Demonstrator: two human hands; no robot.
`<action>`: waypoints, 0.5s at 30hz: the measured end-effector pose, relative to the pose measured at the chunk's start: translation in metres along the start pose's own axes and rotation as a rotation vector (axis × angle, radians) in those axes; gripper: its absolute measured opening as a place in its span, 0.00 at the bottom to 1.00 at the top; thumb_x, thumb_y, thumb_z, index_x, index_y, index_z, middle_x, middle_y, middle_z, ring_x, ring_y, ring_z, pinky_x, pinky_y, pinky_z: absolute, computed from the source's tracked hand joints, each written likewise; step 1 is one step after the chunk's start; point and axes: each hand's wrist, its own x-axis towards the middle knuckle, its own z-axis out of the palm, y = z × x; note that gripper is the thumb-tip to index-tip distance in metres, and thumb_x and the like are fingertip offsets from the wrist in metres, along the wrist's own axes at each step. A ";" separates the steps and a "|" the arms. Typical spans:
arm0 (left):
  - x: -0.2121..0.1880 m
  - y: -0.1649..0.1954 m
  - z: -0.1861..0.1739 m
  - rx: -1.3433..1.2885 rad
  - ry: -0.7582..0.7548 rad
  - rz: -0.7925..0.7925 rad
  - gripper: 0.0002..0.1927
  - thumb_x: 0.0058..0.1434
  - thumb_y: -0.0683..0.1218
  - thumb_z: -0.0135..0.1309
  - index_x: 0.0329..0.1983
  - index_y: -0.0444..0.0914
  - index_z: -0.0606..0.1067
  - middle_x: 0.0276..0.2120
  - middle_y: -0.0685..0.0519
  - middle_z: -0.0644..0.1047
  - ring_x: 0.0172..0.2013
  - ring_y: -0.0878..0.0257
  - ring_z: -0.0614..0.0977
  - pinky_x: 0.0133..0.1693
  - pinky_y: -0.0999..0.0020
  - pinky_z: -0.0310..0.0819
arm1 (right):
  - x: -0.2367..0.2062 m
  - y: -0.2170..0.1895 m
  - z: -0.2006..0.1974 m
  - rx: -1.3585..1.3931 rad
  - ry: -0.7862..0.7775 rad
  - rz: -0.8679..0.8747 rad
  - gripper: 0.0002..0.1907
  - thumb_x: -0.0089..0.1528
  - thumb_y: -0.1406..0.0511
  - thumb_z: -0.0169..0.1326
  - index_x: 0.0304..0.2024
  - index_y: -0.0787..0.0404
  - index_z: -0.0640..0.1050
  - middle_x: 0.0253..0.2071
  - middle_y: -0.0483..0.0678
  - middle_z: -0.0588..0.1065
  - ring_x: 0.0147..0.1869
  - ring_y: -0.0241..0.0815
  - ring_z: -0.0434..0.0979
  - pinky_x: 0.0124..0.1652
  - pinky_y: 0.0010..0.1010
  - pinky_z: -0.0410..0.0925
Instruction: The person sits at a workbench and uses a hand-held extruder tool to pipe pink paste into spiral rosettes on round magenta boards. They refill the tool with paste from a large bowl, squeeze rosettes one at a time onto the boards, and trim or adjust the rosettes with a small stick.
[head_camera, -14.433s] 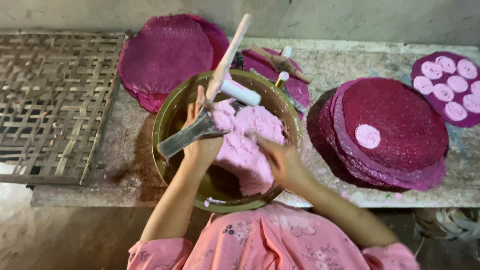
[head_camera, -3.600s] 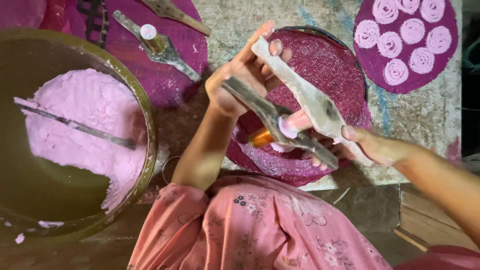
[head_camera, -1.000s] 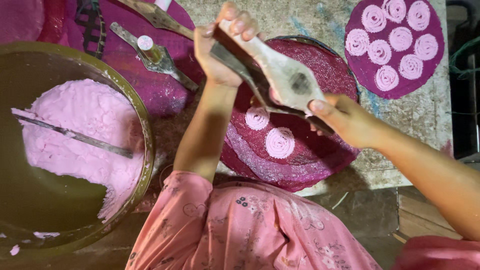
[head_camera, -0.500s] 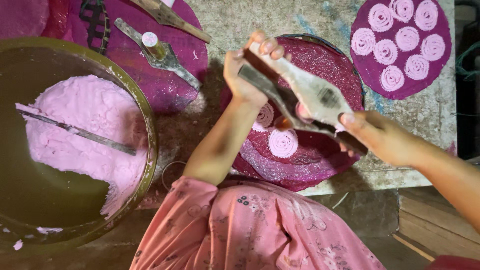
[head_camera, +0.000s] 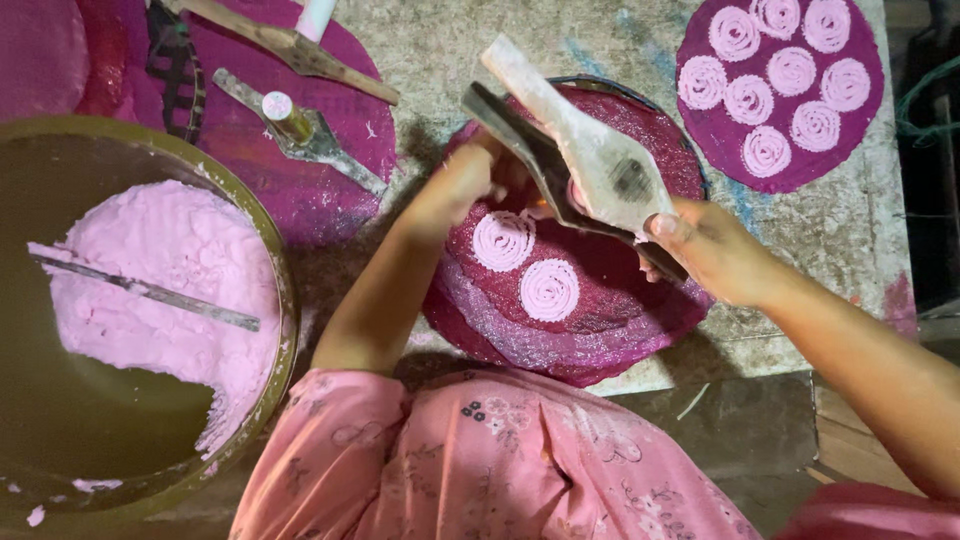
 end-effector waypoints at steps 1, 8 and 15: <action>-0.002 -0.007 -0.001 -0.022 -0.079 0.061 0.24 0.70 0.44 0.36 0.63 0.29 0.72 0.40 0.41 0.78 0.32 0.60 0.73 0.32 0.67 0.64 | 0.001 0.001 -0.001 -0.010 0.021 -0.001 0.32 0.67 0.42 0.42 0.42 0.65 0.75 0.31 0.48 0.76 0.33 0.39 0.78 0.36 0.33 0.72; -0.011 -0.024 -0.004 -0.087 -0.117 0.277 0.26 0.63 0.38 0.51 0.66 0.29 0.69 0.44 0.49 0.84 0.43 0.67 0.82 0.45 0.74 0.76 | 0.026 0.015 -0.001 0.081 0.090 -0.026 0.34 0.66 0.40 0.44 0.47 0.65 0.74 0.31 0.48 0.76 0.33 0.39 0.77 0.36 0.33 0.71; -0.046 -0.045 -0.020 0.351 0.279 0.338 0.23 0.64 0.43 0.59 0.63 0.36 0.74 0.39 0.50 0.87 0.32 0.68 0.80 0.37 0.70 0.77 | 0.035 0.044 -0.005 0.214 0.140 -0.099 0.39 0.66 0.37 0.46 0.47 0.69 0.76 0.33 0.50 0.78 0.35 0.40 0.79 0.38 0.33 0.73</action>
